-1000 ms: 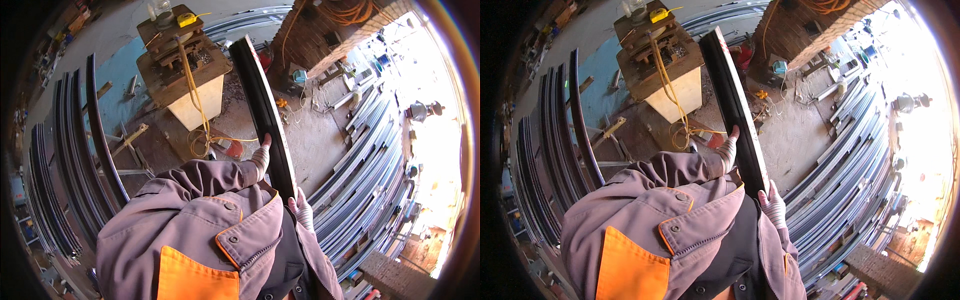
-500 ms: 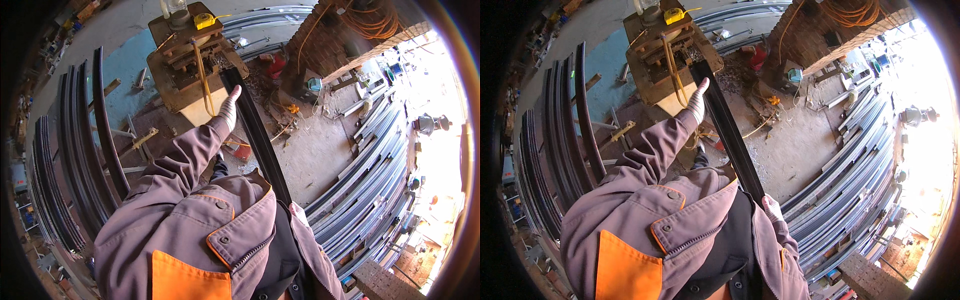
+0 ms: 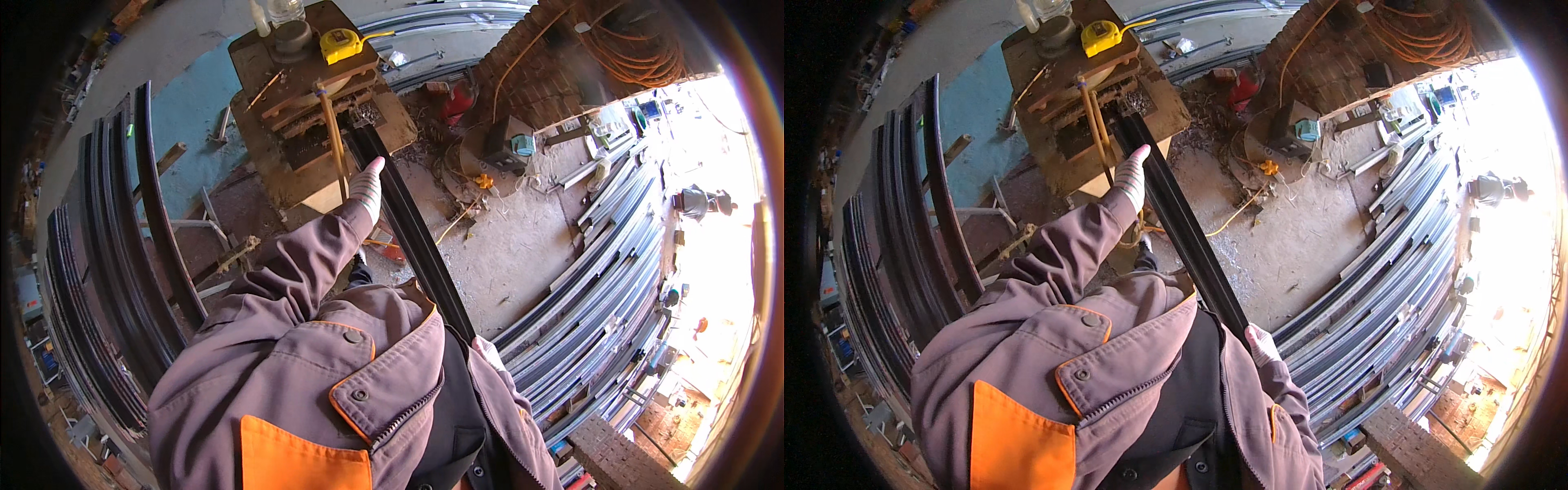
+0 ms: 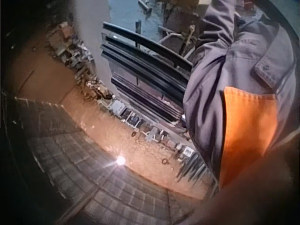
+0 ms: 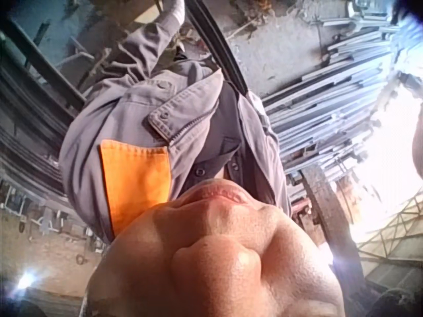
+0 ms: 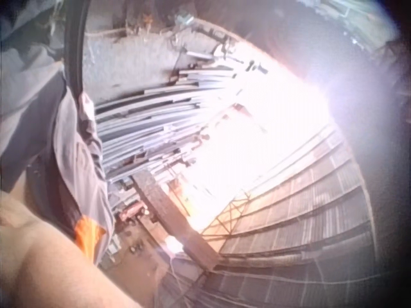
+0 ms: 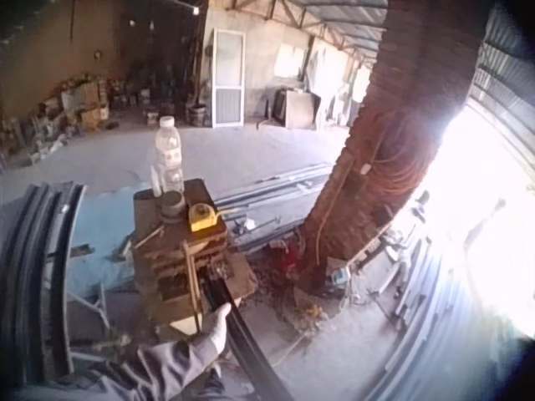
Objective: The person repeatedly picks up long metal bars from a stack, carries them to a machine, and places them back. The cycle of picking, moving, and returning the bars continues throughout the clip.
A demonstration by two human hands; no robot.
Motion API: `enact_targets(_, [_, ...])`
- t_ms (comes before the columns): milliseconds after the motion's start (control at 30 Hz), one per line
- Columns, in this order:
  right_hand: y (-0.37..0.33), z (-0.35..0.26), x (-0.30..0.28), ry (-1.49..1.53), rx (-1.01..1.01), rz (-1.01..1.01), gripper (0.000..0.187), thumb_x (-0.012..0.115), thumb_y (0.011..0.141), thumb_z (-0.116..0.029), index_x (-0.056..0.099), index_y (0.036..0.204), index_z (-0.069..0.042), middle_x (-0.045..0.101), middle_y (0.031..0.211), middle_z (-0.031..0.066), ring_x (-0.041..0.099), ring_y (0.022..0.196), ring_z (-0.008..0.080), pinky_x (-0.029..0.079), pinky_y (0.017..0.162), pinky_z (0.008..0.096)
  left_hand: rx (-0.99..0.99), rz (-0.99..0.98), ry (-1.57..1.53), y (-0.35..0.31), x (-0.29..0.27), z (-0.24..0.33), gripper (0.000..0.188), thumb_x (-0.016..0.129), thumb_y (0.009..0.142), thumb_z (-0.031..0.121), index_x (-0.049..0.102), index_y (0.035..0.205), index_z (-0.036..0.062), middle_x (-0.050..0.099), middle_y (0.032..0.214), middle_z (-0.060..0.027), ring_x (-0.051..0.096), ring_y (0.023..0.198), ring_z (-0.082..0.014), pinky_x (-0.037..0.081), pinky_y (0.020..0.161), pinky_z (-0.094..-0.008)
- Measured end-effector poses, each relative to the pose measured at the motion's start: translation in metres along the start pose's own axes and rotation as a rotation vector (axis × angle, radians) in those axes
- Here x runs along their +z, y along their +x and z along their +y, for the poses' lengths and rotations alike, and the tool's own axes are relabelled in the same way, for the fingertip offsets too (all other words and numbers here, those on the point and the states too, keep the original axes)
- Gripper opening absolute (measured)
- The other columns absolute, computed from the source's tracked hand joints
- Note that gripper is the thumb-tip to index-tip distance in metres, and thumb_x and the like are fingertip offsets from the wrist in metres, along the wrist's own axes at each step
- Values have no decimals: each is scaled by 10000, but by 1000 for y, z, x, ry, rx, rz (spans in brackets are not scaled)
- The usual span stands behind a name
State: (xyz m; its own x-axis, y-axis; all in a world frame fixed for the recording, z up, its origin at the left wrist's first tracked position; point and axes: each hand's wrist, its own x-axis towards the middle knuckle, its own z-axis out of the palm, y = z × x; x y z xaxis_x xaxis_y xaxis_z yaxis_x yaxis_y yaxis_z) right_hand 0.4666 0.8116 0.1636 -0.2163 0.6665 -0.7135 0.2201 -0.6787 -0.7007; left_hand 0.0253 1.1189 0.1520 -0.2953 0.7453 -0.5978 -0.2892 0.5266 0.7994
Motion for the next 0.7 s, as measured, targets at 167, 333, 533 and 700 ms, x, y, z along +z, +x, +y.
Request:
enact_targets(167, [-9, -7, 4, 64, 118, 49, 499, 604, 929, -597, 606, 933, -98, 445, 770, -119, 399, 741, 36, 362, 708, 222, 121, 293, 381, 23, 10, -30, 645, 574, 945, 558, 635, 1108, -62, 716, 944, -184, 666, 870, -348, 539, 801, -372])
enact_targets(333, [-6, -21, 8, -8, 143, 85, 503, 593, 932, -591, 607, 918, -89, 446, 766, -116, 403, 736, 42, 372, 694, 231, 120, 456, 568, 43, 16, -37, 697, 415, 989, 598, 626, 1047, -64, 705, 833, -178, 662, 795, -350, 544, 747, -369])
enact_targets(533, [-7, -37, 9, -157, 173, 143, 553, 588, 913, -631, 438, 763, -120, 344, 738, -92, 314, 709, 66, 305, 629, 269, 809, 1405, 1959, 60, 6, -62, 625, 347, 1048, 540, 627, 975, -14, 523, 526, -83, 519, 443, -216, 450, 451, -332])
enact_targets(700, [-8, -44, 4, -205, 66, 103, 521, 545, 962, -564, 432, 773, -92, 334, 728, -76, 320, 707, 75, 336, 652, 267, 1154, 1347, 2350, 58, -6, -65, 514, 459, 1030, 488, 662, 885, 39, 437, 455, -41, 435, 350, -132, 369, 358, -308])
